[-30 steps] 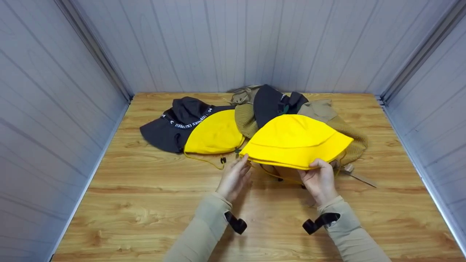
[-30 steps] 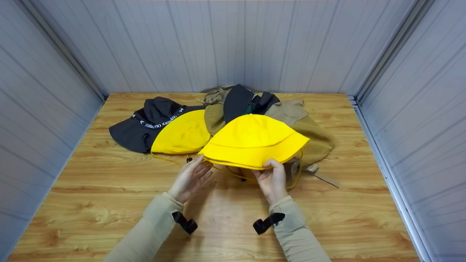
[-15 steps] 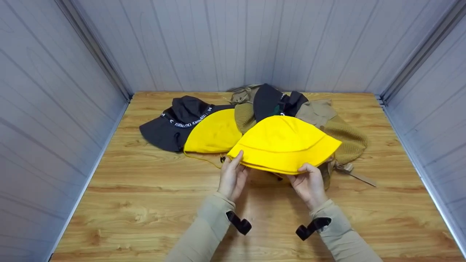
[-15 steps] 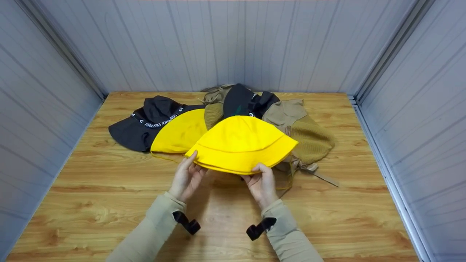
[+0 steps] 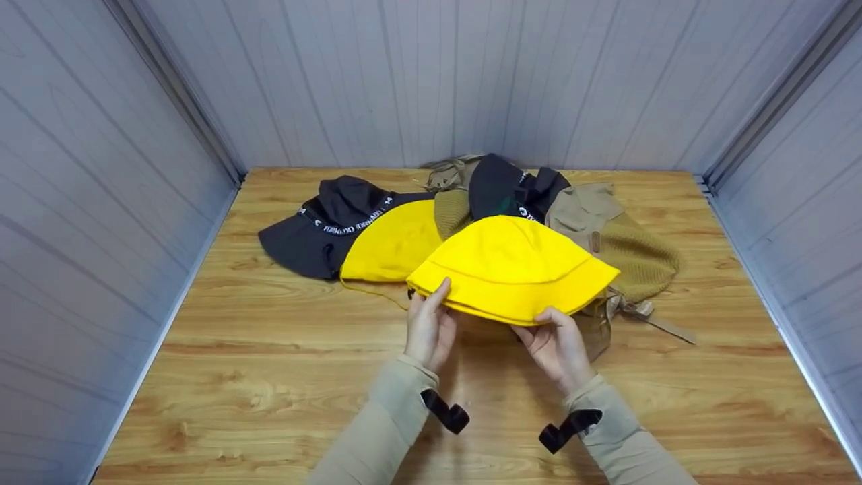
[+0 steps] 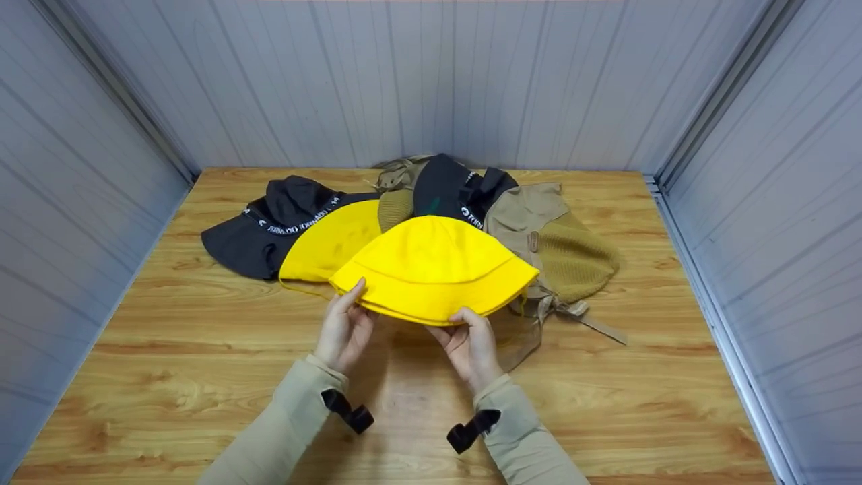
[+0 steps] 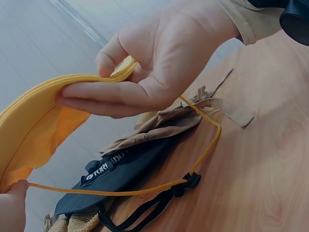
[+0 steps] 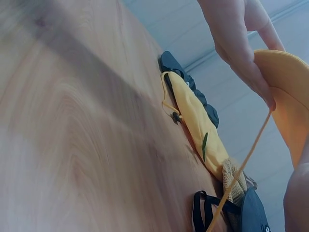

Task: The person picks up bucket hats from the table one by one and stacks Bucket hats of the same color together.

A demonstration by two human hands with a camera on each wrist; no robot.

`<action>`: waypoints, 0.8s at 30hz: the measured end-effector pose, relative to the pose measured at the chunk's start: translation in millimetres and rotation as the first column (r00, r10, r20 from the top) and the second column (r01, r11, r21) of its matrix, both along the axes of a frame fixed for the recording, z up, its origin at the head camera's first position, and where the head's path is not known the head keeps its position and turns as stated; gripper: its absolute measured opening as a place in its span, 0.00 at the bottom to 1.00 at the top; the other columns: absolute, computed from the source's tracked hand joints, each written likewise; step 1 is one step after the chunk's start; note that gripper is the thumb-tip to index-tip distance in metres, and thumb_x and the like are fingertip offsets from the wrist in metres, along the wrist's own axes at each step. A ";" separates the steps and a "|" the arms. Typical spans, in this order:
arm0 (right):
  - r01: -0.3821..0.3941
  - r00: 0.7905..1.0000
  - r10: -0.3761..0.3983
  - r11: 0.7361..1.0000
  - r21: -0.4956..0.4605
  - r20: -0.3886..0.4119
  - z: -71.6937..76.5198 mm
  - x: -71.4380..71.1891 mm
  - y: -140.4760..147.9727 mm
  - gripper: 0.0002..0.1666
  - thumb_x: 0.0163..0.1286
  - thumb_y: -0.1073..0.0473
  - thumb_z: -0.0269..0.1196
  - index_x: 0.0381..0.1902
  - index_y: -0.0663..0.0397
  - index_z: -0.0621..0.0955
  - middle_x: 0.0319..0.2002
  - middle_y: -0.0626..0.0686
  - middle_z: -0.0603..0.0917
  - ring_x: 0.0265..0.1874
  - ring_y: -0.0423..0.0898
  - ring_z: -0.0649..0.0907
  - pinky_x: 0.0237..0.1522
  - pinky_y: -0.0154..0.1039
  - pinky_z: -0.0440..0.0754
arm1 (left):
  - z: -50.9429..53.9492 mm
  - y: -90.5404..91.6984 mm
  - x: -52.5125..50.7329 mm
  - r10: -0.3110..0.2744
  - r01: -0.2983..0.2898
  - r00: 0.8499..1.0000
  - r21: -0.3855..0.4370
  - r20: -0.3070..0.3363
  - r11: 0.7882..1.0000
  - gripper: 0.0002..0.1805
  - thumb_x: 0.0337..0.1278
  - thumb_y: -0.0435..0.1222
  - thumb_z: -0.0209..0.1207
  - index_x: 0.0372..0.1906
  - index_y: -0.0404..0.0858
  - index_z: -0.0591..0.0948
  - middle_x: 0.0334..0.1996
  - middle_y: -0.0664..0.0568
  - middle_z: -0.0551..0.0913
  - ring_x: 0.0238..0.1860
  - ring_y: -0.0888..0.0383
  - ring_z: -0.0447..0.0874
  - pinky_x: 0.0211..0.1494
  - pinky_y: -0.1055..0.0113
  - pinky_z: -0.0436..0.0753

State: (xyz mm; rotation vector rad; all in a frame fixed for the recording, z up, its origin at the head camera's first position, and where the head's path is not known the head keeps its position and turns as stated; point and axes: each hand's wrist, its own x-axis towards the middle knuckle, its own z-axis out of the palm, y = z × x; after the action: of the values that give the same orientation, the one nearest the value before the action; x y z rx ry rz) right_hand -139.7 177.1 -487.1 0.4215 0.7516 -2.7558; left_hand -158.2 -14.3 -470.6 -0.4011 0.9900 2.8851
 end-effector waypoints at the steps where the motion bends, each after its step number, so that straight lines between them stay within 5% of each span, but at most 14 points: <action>1: -0.004 1.000 0.004 1.000 0.010 0.002 -0.1 0.3 -1.2 0.18 0.70 0.71 0.36 0.53 0.56 0.64 0.47 0.52 0.81 0.44 0.45 0.85 0.43 0.43 0.88 | -0.2 0.3 0.1 0.001 -0.001 1.000 0.006 0.003 1.000 0.29 0.71 0.30 0.53 0.72 0.39 0.59 0.68 0.45 0.70 0.64 0.57 0.74 0.69 0.61 0.73; 9: -0.027 1.000 0.027 0.997 0.074 -0.001 -0.3 0.9 -11.1 0.16 0.69 0.73 0.37 0.49 0.60 0.68 0.44 0.53 0.83 0.42 0.46 0.87 0.42 0.42 0.88 | -0.5 5.8 1.4 0.011 -0.008 0.998 0.057 -0.055 0.998 0.26 0.68 0.24 0.52 0.68 0.36 0.62 0.55 0.50 0.77 0.54 0.60 0.80 0.59 0.66 0.80; 24: -0.130 0.991 0.130 0.981 0.142 0.009 -8.0 0.0 -5.7 0.16 0.70 0.72 0.39 0.51 0.56 0.67 0.42 0.52 0.83 0.39 0.47 0.87 0.44 0.44 0.88 | -5.6 7.2 2.5 0.066 -0.066 0.998 0.010 0.005 0.998 0.33 0.68 0.19 0.45 0.74 0.40 0.55 0.69 0.43 0.66 0.65 0.54 0.71 0.70 0.61 0.73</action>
State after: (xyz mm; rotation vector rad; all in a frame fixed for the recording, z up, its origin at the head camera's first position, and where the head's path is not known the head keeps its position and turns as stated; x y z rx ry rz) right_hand -139.7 171.4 -495.1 0.3856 0.9455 -2.5902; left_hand -155.7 -7.1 -476.2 -0.4481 0.9790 2.9451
